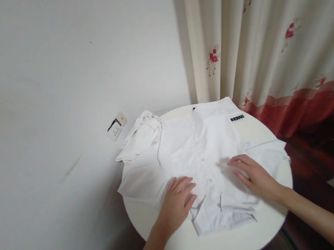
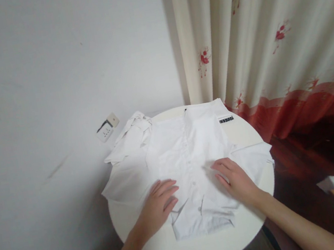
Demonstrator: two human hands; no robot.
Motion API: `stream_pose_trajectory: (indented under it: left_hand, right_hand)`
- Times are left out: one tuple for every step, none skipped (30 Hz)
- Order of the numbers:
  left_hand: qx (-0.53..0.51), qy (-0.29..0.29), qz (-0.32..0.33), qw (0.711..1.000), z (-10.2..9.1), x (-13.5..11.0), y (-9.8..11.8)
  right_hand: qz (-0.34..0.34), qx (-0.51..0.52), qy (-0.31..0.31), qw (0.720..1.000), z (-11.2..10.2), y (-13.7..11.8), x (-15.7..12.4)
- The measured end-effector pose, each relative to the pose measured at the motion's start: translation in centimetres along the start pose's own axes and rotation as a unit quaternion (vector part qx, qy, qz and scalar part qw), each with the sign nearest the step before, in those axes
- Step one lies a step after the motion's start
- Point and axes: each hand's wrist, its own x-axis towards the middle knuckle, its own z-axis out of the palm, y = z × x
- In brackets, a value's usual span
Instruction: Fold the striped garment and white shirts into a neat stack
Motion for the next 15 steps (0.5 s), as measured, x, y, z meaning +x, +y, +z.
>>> stream_pose_trajectory:
  left_hand:
    - [0.007,-0.013,-0.007,1.0,0.6,0.4,0.3]
    - [0.016,-0.025,-0.014,0.999,1.1,0.6,0.5]
    - [0.027,-0.034,-0.019,0.999,1.6,0.6,0.6]
    - [0.037,-0.041,-0.022,0.998,2.0,0.3,0.7]
    - [0.046,-0.046,-0.023,0.998,2.4,0.0,0.8]
    - [0.052,-0.051,-0.022,0.997,2.6,-0.5,0.9]
    - [0.056,-0.054,-0.023,0.997,2.9,-0.9,1.1]
    - [0.057,-0.056,-0.025,0.996,3.0,-1.3,1.3]
    - [0.054,-0.056,-0.028,0.997,3.1,-1.6,1.5]
    - [0.046,-0.053,-0.03,0.997,3.0,-1.8,1.7]
    - [0.033,-0.043,-0.034,0.998,2.8,-1.9,1.7]
    - [0.018,-0.025,-0.041,0.999,2.5,-1.9,1.4]
    - [0.003,0.001,-0.053,0.999,2.0,-1.7,1.0]
    - [-0.008,0.034,-0.071,0.997,1.4,-1.5,0.2]
    - [-0.01,0.069,-0.095,0.993,0.6,-1.2,-1.0]
  right_hand:
    - [0.007,-0.03,0.007,0.999,0.6,0.6,0.3]
    - [0.008,-0.06,0.003,0.998,1.1,1.1,0.3]
    - [0.005,-0.089,-0.009,0.996,1.5,1.4,0.1]
    - [0.001,-0.114,-0.024,0.993,1.9,1.7,-0.3]
    - [-0.003,-0.134,-0.037,0.99,2.2,1.9,-0.8]
    - [-0.005,-0.149,-0.048,0.988,2.4,2.0,-1.3]
    - [-0.005,-0.158,-0.056,0.986,2.6,2.1,-1.9]
    - [-0.005,-0.164,-0.061,0.985,2.7,2.2,-2.4]
    - [-0.005,-0.167,-0.063,0.984,2.8,2.2,-2.9]
    - [-0.004,-0.169,-0.064,0.983,2.9,2.3,-3.2]
    - [-0.004,-0.17,-0.064,0.983,2.9,2.3,-3.4]
    - [-0.002,-0.17,-0.065,0.983,3.0,2.3,-3.5]
    - [0.001,-0.168,-0.064,0.984,3.0,2.4,-3.4]
    - [0.005,-0.164,-0.061,0.985,3.0,2.4,-3.2]
    - [0.007,-0.158,-0.057,0.986,3.0,2.4,-2.8]
